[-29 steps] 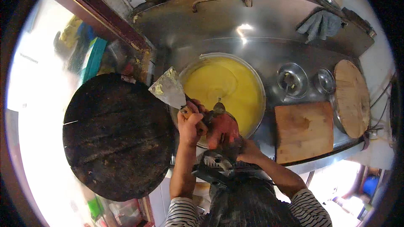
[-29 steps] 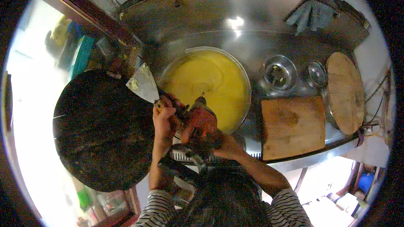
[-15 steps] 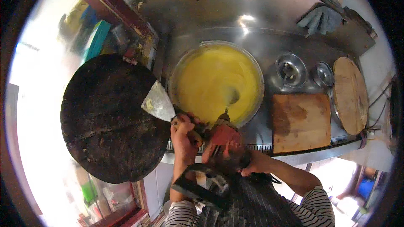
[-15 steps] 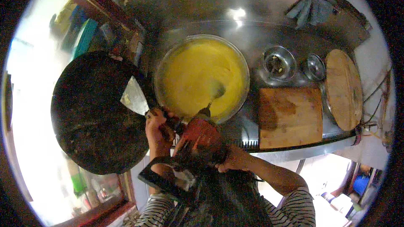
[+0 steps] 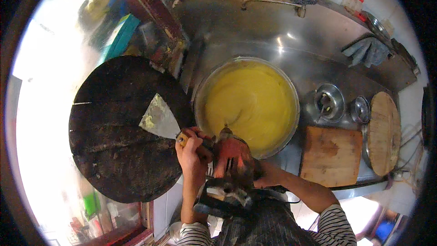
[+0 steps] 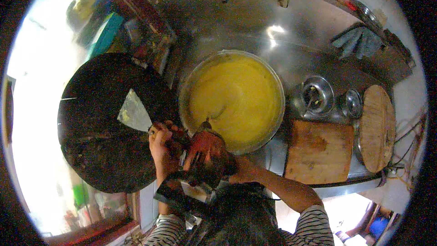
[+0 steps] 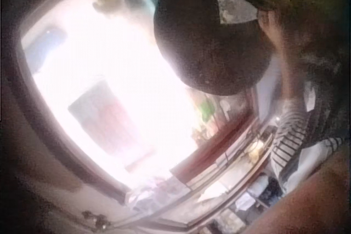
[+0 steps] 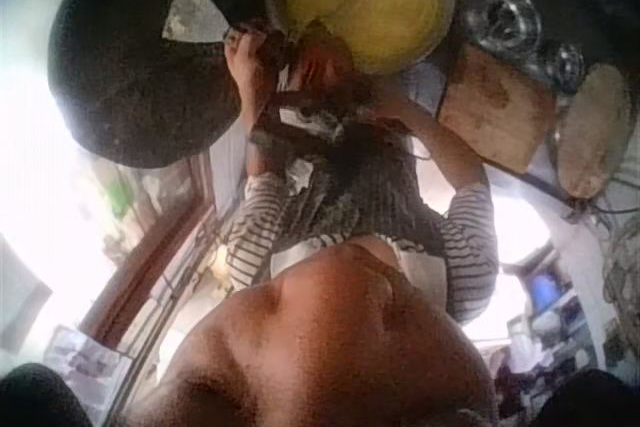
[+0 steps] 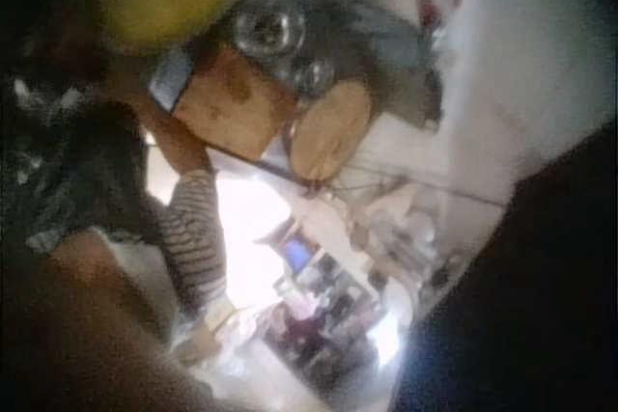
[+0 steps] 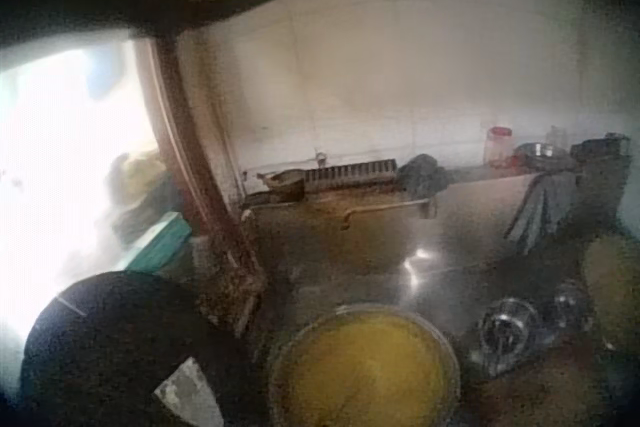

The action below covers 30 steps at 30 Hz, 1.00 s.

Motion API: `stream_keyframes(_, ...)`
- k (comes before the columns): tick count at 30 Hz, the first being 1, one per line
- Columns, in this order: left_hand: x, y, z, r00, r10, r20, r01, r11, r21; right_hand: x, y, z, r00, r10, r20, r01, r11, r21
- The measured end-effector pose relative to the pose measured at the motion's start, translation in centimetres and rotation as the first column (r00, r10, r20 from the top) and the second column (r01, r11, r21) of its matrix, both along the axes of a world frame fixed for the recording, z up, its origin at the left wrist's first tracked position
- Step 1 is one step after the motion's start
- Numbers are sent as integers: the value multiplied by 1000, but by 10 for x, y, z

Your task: The person places dumplings into a plastic bag and then moves to a kitchen area. They fill a bowl with water from a tap and proceed to a large pot of yellow liquid. Using a power drill with a mixing attachment, the person stirs the liquid in the pot.

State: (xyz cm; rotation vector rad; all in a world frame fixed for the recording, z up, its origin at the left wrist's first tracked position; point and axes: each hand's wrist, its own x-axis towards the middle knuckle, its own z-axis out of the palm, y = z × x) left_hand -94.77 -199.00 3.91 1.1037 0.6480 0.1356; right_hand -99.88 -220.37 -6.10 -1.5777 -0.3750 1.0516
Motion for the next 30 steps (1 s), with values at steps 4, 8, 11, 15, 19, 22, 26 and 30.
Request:
stream_keyframes(4,27,-11,-17,990,-115,79,117,993,-21,15,-8,-41,969,-135,208,117,989,94)
stream_keyframes(8,44,-25,-33,972,-127,196,125,992,24,30,-11,-24,943,-207,261,224,974,-35)
stream_keyframes(11,52,-46,-43,974,-138,178,144,989,-25,28,-23,-26,914,-256,316,305,945,-118)
stream_keyframes(15,52,-62,-54,965,-204,166,214,975,-50,31,-32,30,953,-279,116,299,924,-237)
stream_keyframes(19,42,-78,-60,918,-328,222,357,928,-104,-11,-47,-15,900,-367,233,422,868,-263)
stream_keyframes(22,26,-86,-55,908,-384,167,406,906,-123,-35,-52,-15,877,-419,233,474,833,-285)
stream_keyframes(26,-1,-83,-56,924,-332,188,361,921,-148,-58,-55,11,936,-333,116,352,863,-362)
stream_keyframes(30,-33,-65,-22,958,-287,23,285,934,-214,-95,-56,7,910,-378,173,406,896,-178)
